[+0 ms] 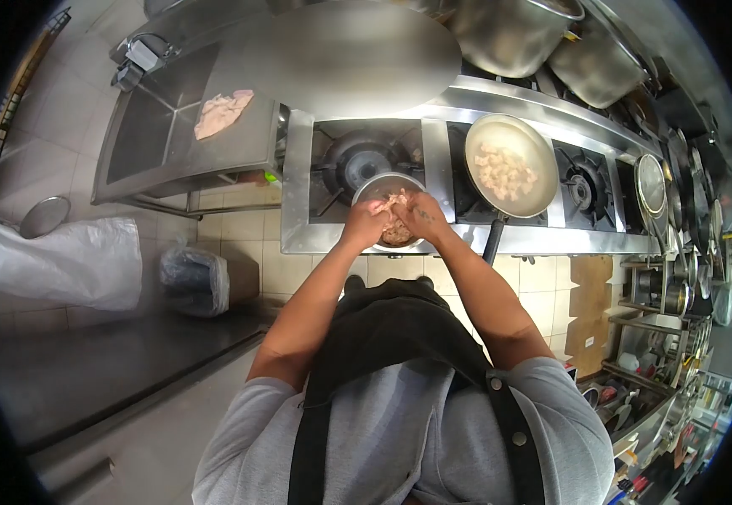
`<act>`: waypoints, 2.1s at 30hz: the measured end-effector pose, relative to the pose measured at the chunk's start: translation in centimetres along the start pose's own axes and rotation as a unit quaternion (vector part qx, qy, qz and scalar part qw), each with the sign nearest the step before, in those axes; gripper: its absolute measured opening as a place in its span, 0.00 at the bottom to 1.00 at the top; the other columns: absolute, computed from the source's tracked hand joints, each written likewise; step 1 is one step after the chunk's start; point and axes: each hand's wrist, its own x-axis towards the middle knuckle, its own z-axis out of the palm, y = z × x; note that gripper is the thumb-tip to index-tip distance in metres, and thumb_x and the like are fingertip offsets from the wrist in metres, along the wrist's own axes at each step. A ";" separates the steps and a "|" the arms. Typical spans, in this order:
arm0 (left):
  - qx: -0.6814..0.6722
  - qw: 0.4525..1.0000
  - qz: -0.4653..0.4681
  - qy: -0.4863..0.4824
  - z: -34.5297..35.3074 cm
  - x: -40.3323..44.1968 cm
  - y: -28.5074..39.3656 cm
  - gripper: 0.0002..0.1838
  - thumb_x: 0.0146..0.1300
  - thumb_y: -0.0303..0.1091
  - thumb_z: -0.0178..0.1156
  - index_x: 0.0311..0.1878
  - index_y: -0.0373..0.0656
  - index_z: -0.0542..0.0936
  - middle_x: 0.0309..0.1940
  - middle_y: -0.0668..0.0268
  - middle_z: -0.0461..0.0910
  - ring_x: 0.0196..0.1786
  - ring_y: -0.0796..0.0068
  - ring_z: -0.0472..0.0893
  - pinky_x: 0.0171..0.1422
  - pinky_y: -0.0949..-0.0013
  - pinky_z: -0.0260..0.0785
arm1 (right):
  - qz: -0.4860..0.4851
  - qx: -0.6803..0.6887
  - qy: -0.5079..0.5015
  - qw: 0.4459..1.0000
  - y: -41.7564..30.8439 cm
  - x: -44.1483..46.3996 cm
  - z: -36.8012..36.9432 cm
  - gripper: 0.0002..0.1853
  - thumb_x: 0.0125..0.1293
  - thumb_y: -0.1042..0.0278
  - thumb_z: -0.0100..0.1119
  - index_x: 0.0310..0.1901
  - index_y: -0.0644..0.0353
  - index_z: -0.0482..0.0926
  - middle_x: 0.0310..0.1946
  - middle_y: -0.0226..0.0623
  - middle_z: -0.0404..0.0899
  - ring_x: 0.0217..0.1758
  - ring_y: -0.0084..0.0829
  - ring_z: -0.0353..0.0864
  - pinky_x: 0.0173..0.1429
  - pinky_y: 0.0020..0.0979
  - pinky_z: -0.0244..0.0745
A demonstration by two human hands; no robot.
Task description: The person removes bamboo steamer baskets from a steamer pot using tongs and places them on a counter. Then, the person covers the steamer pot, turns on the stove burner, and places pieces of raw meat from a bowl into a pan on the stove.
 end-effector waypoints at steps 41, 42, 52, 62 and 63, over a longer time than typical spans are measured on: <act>0.230 0.973 0.008 0.027 -1.6 -3.7 5.6 0.11 0.52 0.32 0.55 0.32 0.35 0.80 0.29 0.44 0.78 0.36 0.43 0.79 0.41 0.52 0.71 | -0.009 -0.140 -0.038 0.989 4.6 3.5 4.5 0.14 0.61 0.62 0.48 0.34 0.63 0.79 0.32 0.52 0.80 0.38 0.52 0.78 0.42 0.45 0.74; 0.239 0.970 0.023 0.029 -1.7 -3.8 5.6 0.10 0.52 0.31 0.55 0.32 0.35 0.80 0.29 0.45 0.79 0.36 0.44 0.79 0.41 0.53 0.71 | 0.003 -0.152 -0.028 0.988 4.5 3.7 4.5 0.13 0.61 0.62 0.48 0.34 0.63 0.79 0.32 0.51 0.80 0.37 0.52 0.78 0.42 0.45 0.74; 0.170 0.985 -0.020 0.013 -1.2 -2.2 1.5 0.13 0.53 0.31 0.58 0.38 0.33 0.78 0.33 0.43 0.79 0.40 0.46 0.80 0.42 0.57 0.71 | -0.030 -0.058 -0.096 0.993 -0.5 4.3 -2.7 0.22 0.65 0.52 0.47 0.38 0.67 0.79 0.35 0.58 0.79 0.41 0.53 0.79 0.46 0.42 0.74; 0.058 0.997 0.026 -0.040 -0.6 -1.0 1.9 0.25 0.52 0.32 0.62 0.55 0.38 0.70 0.48 0.56 0.76 0.51 0.63 0.78 0.49 0.64 0.72 | 0.157 0.162 -0.170 0.959 -1.2 2.4 -3.5 0.16 0.56 0.63 0.62 0.40 0.68 0.80 0.33 0.42 0.82 0.36 0.30 0.78 0.45 0.32 0.76; -0.083 0.992 -0.047 -0.079 -0.6 -0.5 1.6 0.23 0.56 0.34 0.59 0.55 0.39 0.71 0.49 0.58 0.76 0.51 0.65 0.78 0.48 0.65 0.74 | 0.179 0.151 -0.134 0.963 -1.9 2.3 -3.5 0.15 0.55 0.66 0.63 0.41 0.69 0.80 0.33 0.40 0.81 0.37 0.27 0.78 0.45 0.31 0.76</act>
